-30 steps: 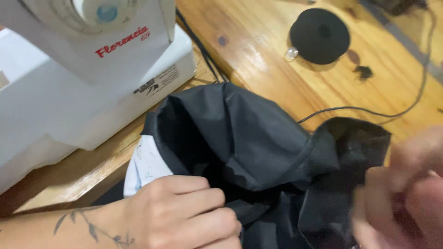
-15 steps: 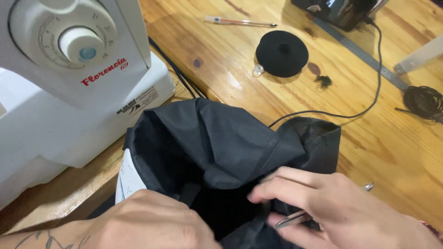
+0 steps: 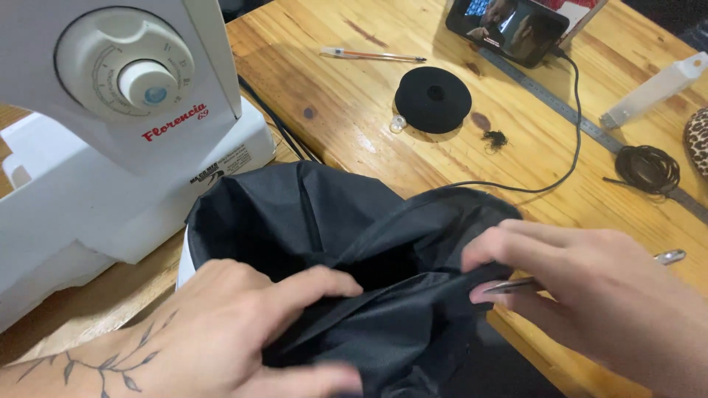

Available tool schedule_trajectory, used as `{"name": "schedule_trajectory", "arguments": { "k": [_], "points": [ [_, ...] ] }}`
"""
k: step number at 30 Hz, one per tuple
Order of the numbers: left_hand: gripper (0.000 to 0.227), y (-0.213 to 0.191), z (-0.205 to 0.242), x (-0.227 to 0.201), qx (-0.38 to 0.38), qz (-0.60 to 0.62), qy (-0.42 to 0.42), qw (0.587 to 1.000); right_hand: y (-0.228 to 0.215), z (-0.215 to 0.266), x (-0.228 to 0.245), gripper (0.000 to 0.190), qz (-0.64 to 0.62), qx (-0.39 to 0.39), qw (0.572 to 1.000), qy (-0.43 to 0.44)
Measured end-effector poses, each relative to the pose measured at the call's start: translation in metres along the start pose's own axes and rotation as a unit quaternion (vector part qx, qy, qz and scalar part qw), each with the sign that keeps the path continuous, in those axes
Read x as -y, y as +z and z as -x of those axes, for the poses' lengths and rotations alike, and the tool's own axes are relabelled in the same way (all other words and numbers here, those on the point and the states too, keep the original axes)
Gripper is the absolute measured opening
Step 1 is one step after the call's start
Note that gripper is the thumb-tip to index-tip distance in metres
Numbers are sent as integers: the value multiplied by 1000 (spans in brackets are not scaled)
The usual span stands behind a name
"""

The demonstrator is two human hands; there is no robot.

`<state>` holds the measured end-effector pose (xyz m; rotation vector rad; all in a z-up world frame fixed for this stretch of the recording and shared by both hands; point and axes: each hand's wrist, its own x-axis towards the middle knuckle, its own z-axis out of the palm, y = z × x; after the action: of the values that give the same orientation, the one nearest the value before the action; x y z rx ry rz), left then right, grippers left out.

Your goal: Hand-sewing a seam on a black fabric bag using a needle and thread.

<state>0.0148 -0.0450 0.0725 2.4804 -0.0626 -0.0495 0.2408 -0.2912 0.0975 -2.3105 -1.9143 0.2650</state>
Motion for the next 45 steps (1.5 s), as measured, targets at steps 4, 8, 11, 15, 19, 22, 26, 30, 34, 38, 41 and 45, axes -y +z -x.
{"name": "schedule_trajectory", "arguments": {
  "k": [4, 8, 11, 15, 19, 22, 26, 30, 34, 38, 41, 45],
  "points": [
    [23, -12, 0, -11, -42, -22, 69, 997, -5, 24, 11, 25, 46, -77, 992, 88],
    [15, -28, 4, -26, -111, -42, 228, 966, -19, 38, 5, 22, 78, -169, 977, 108],
    [20, -45, 3, -36, -53, -3, 281, 958, -33, 42, -2, 11, -81, -84, 991, 70],
    [34, -53, 14, -13, 1, 45, 218, 975, -22, 34, -7, 9, -126, -25, 991, 35],
    [24, -35, 24, -3, 129, -194, -104, 967, 0, 13, -7, 17, -132, -104, 983, -78],
    [15, -8, 36, -34, 107, -380, -208, 895, 3, 0, 12, 13, -196, -111, 965, -134],
    [79, 5, 36, -73, -43, -274, 2, 961, 2, -7, 27, 10, -236, -103, 954, -152],
    [56, 5, 17, -83, -145, -73, 99, 982, 5, 1, 10, 7, -289, -97, 948, -94],
    [46, 5, 2, -74, -99, 201, 33, 974, 4, 13, -5, 13, -420, -104, 891, -137],
    [17, 13, 12, -69, -147, 209, 36, 966, 2, 18, -12, 23, -432, -91, 895, -57],
    [19, 21, 16, -60, -92, 256, -26, 962, 4, 18, -17, 28, -438, -85, 895, -22],
    [24, 26, 18, -50, -70, 357, -104, 926, 14, 23, -25, 30, -462, -80, 880, 82]
  ]
}}
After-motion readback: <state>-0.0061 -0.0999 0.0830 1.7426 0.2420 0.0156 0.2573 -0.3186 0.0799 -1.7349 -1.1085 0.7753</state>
